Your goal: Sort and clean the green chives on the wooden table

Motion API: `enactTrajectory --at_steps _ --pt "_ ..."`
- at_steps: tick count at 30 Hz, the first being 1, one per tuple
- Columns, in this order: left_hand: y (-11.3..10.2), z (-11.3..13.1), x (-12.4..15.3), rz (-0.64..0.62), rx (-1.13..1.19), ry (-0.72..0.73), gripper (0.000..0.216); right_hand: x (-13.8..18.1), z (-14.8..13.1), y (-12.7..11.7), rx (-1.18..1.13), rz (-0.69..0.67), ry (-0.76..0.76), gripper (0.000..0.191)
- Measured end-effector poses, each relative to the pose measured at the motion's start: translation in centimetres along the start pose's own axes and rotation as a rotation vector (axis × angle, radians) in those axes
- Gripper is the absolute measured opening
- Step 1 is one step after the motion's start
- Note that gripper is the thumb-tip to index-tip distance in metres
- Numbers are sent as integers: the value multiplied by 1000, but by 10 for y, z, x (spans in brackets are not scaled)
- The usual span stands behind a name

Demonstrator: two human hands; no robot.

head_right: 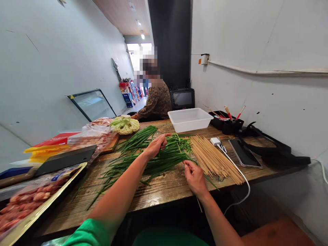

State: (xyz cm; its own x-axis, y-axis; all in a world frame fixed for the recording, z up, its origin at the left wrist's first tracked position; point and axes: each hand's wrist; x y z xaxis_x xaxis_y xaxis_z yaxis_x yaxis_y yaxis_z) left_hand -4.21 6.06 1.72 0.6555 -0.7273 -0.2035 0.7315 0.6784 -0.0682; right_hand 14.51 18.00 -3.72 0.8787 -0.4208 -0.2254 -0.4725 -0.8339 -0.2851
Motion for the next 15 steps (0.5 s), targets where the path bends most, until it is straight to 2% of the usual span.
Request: enactTrajectory --at_steps 2,9,15 --pt "-1 -3 -1 25 0 -29 42 0 1 0 5 -3 -1 39" --pt "11 -9 -2 67 -358 -17 22 1 -2 -1 2 -24 -2 38" --pt "25 -11 -1 123 -292 -59 26 1 -3 -1 -13 -23 -3 37"
Point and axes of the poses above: each hand's wrist, its own x-axis away from the middle knuckle, its own y-axis out of the palm, z = x × y, and after that the axes turned 3 degrees about -z, right-handed
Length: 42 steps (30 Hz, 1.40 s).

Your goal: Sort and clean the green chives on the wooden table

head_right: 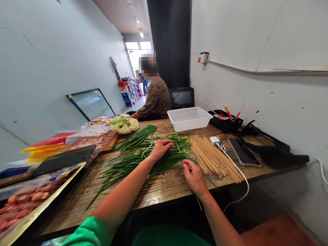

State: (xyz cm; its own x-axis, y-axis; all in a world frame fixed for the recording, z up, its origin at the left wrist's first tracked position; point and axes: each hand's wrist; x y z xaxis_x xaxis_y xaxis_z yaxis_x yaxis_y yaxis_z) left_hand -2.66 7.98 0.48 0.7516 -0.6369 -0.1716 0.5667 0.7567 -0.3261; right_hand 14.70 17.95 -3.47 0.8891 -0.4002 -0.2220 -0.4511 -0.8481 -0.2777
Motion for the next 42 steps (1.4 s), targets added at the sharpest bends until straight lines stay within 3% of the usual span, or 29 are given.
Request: enactTrajectory --at_steps 12,27,32,38,40,42 --pt "2 1 2 85 -54 68 28 0 1 0 21 5 -30 36" --pt "1 1 2 56 -95 90 22 -1 0 0 32 12 -12 37" --pt "1 -1 4 -49 -125 124 21 -1 0 0 32 17 -19 38" --pt "-16 14 12 -541 -265 260 30 0 0 0 20 39 -29 37" --pt "-22 18 12 -516 -348 256 35 0 0 0 9 39 -29 37" --pt "-24 17 10 -362 -434 231 38 0 0 0 3 39 -26 37"
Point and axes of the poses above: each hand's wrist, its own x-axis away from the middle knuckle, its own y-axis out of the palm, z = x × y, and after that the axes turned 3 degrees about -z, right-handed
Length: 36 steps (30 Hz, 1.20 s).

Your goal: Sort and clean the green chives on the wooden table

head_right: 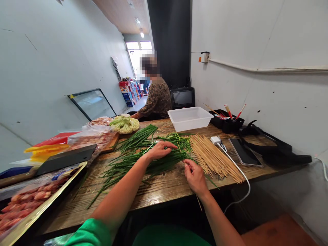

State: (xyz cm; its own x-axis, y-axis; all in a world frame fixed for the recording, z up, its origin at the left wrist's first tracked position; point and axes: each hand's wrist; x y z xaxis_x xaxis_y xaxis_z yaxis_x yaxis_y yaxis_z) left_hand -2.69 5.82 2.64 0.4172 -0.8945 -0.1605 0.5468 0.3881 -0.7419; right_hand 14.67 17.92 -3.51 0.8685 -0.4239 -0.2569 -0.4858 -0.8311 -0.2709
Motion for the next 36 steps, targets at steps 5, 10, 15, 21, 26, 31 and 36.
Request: enactTrajectory --at_steps 5,10,15,21,26,31,36 --pt "10 -16 -7 162 -211 -110 24 1 -3 -1 7 8 19 37" --pt "6 -10 -6 59 -198 -167 16 6 -8 -3 1 -20 -41 34" --pt "-23 16 6 59 292 29 41 -8 -34 -19 192 37 -189 32" --pt "-29 14 15 -93 485 -23 56 -55 -112 -51 592 176 -549 31" --pt "-37 -11 25 -210 210 -198 25 -75 -151 -75 564 420 -626 29" --pt "-64 -10 48 -152 -197 -266 23 -53 -150 -78 468 509 -623 29" --pt "-86 8 74 286 -369 -304 31 -18 -148 -59 463 370 -670 24"
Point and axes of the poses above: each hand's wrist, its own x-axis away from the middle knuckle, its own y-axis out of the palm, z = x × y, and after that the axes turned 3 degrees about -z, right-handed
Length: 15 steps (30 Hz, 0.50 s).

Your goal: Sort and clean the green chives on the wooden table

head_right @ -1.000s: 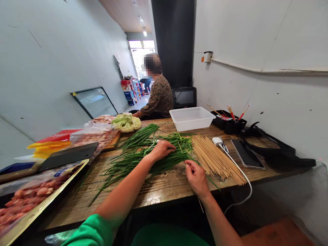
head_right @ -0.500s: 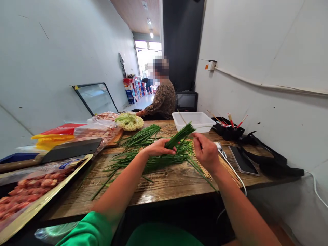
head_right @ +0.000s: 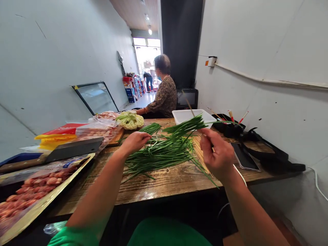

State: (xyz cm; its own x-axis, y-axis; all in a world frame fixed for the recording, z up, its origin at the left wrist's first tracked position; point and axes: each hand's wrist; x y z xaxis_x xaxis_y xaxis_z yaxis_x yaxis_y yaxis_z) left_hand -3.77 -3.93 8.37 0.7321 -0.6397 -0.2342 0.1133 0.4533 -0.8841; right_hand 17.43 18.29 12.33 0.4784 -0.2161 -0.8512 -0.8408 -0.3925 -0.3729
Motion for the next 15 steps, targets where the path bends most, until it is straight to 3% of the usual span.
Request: enactTrajectory --at_steps 2,5,7,9,12,15 --pt "-6 0 6 124 120 -4 37 11 -9 3 -83 -62 54 23" --pt "-7 -1 8 150 275 24 42 35 -8 14 -256 -203 199 25" --pt "-1 3 7 121 262 24 40 59 6 25 -296 -299 287 26" --pt "10 11 3 73 240 42 37 87 27 36 -196 -365 322 26" --pt "37 32 -6 -54 327 137 37 123 58 46 18 -346 349 25" --pt "68 57 -16 -128 462 176 38 139 71 46 24 -323 371 27"
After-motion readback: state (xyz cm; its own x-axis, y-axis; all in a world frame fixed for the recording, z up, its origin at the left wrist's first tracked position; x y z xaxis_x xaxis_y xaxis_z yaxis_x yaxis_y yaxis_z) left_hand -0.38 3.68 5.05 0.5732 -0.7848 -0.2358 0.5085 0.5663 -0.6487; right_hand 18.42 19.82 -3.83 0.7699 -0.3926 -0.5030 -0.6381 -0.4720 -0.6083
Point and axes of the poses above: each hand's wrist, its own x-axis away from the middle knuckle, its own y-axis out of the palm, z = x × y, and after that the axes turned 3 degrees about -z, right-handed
